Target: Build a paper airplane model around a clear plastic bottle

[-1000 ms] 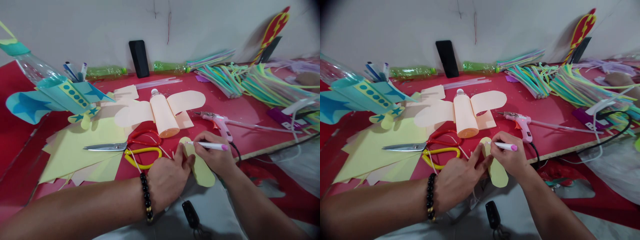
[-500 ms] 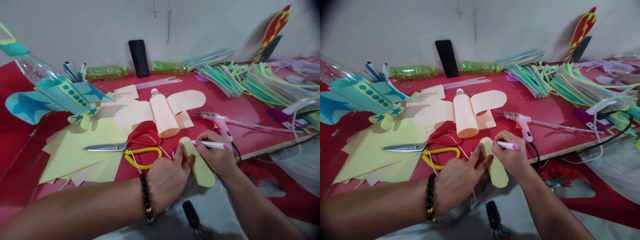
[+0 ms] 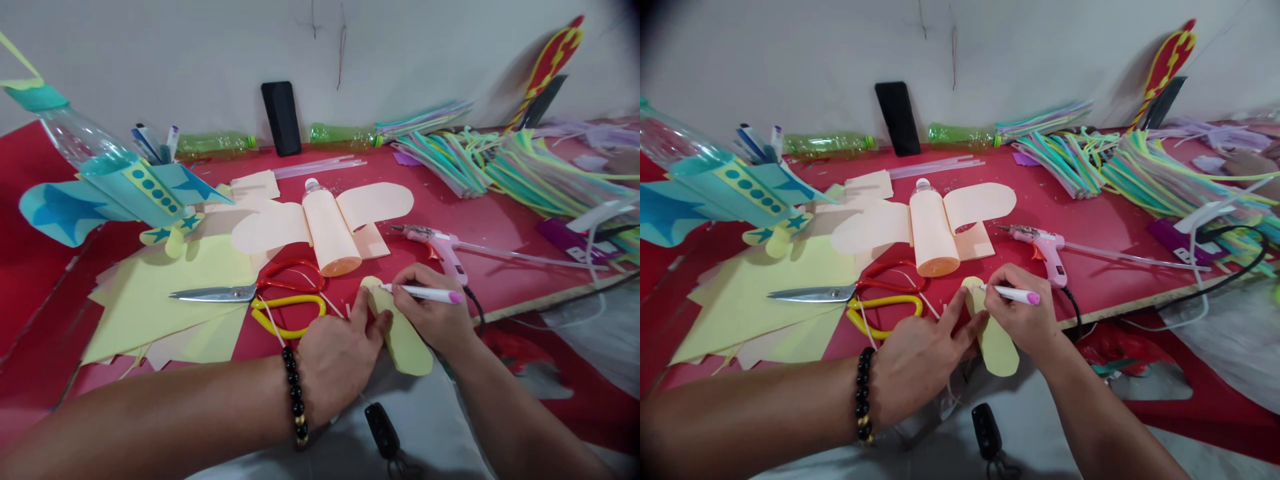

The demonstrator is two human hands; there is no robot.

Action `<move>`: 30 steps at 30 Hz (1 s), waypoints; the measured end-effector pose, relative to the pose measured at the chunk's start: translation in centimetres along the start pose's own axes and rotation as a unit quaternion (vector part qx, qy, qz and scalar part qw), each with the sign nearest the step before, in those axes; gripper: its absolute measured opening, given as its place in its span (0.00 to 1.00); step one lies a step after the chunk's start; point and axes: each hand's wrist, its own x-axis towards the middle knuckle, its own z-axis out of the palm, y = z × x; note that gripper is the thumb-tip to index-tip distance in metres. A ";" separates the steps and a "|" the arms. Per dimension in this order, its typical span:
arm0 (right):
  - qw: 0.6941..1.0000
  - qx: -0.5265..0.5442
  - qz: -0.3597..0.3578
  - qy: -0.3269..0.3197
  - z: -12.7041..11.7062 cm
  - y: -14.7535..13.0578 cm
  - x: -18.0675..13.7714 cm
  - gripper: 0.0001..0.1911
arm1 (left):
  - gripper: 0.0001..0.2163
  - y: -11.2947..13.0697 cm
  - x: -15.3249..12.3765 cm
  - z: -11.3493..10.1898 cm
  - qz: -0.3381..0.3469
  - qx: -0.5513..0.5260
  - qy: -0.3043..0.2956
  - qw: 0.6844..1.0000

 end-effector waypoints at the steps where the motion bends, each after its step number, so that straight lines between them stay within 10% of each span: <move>1: 1.000 0.000 0.000 0.000 0.0 0.0 0.0 0.05 | 0.24 0.0 0.0 0.0 0.000 -0.001 0.001 1.000; 30: 1.000 -0.015 -0.006 0.014 -0.2 -0.2 0.0 0.05 | 0.23 -0.2 0.2 0.0 0.001 -0.021 0.016 1.000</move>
